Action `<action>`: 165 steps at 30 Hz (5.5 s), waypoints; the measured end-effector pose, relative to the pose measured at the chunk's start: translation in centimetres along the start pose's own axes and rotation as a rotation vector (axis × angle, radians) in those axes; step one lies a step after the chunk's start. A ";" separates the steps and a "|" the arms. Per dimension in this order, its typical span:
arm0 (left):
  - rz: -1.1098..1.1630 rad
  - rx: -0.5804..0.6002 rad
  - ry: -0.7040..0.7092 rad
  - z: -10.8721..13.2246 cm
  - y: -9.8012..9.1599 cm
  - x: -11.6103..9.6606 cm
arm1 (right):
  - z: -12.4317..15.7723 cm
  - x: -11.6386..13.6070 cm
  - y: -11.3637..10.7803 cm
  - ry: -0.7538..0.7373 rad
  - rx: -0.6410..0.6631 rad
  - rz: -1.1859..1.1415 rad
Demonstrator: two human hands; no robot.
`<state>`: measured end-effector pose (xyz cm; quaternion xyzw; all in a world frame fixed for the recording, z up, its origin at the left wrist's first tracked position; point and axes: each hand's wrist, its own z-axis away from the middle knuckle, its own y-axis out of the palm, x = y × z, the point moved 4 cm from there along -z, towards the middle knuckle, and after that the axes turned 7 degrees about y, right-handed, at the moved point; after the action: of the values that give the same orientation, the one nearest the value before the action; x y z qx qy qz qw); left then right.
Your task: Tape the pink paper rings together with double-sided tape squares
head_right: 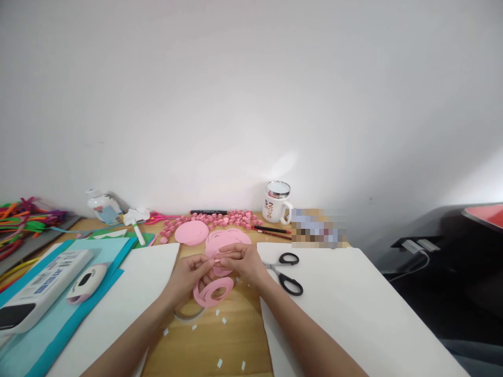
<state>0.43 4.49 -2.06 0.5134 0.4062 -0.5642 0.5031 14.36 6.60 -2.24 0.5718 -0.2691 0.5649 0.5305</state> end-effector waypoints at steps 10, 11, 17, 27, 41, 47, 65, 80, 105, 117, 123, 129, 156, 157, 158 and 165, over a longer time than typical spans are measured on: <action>-0.002 0.008 -0.004 -0.1 -0.1 0.2 | -0.2 -0.6 -0.4 -0.005 -0.047 0.061; -0.001 0.015 -0.003 -0.1 -0.1 0.2 | -0.2 -0.6 -0.4 -0.009 -0.054 0.068; 0.007 0.016 0.007 0.0 0.1 -0.1 | 0.0 -0.2 -0.2 -0.032 -0.072 0.154; 0.004 0.109 0.019 0.4 0.3 -0.5 | -0.1 -0.3 0.2 -0.033 -0.024 0.205; -0.002 0.216 0.092 0.5 0.3 -0.9 | -0.2 -0.4 0.4 -0.071 0.036 0.233; 0.071 0.265 0.071 0.6 0.5 -0.8 | 0.0 -0.2 1.1 -0.105 0.081 0.213; 0.020 0.326 -0.088 1.4 1.2 -0.6 | 0.7 -1.2 2.4 -0.172 0.149 0.197; -0.087 0.025 0.090 0.5 -0.2 -0.7 | 0.1 -0.3 1.2 -0.159 0.041 0.173; -0.075 0.099 0.167 0.7 0.5 -1.6 | 0.4 1.0 0.1 -0.344 -0.212 0.213; -0.109 0.087 0.188 0.4 0.1 -1.3 | -0.1 0.4 -0.3 -0.132 -0.097 0.010; -0.087 0.089 0.166 0.5 0.3 -1.1 | -0.3 0.0 -0.7 -0.109 -0.119 -0.074; -0.096 0.090 0.187 0.4 0.1 -1.1 | -0.5 -0.2 -1.1 -0.075 -0.165 -0.053; -0.063 0.119 0.163 0.5 0.3 -0.9 | -0.5 -0.5 -0.8 -0.056 -0.051 -0.074; -0.076 0.122 0.159 0.5 0.3 -0.9 | -0.6 -0.6 -0.8 -0.053 -0.053 -0.072; -0.092 0.122 0.159 0.5 0.4 -0.9 | -0.6 -0.6 -0.7 -0.046 -0.056 -0.064; -0.126 0.094 0.183 0.6 0.4 -1.5 | -0.3 -0.4 -0.1 -0.067 -0.039 0.072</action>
<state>0.72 4.08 -0.50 0.5592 0.4549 -0.5639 0.4030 14.20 6.79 -2.71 0.5700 -0.3181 0.5587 0.5116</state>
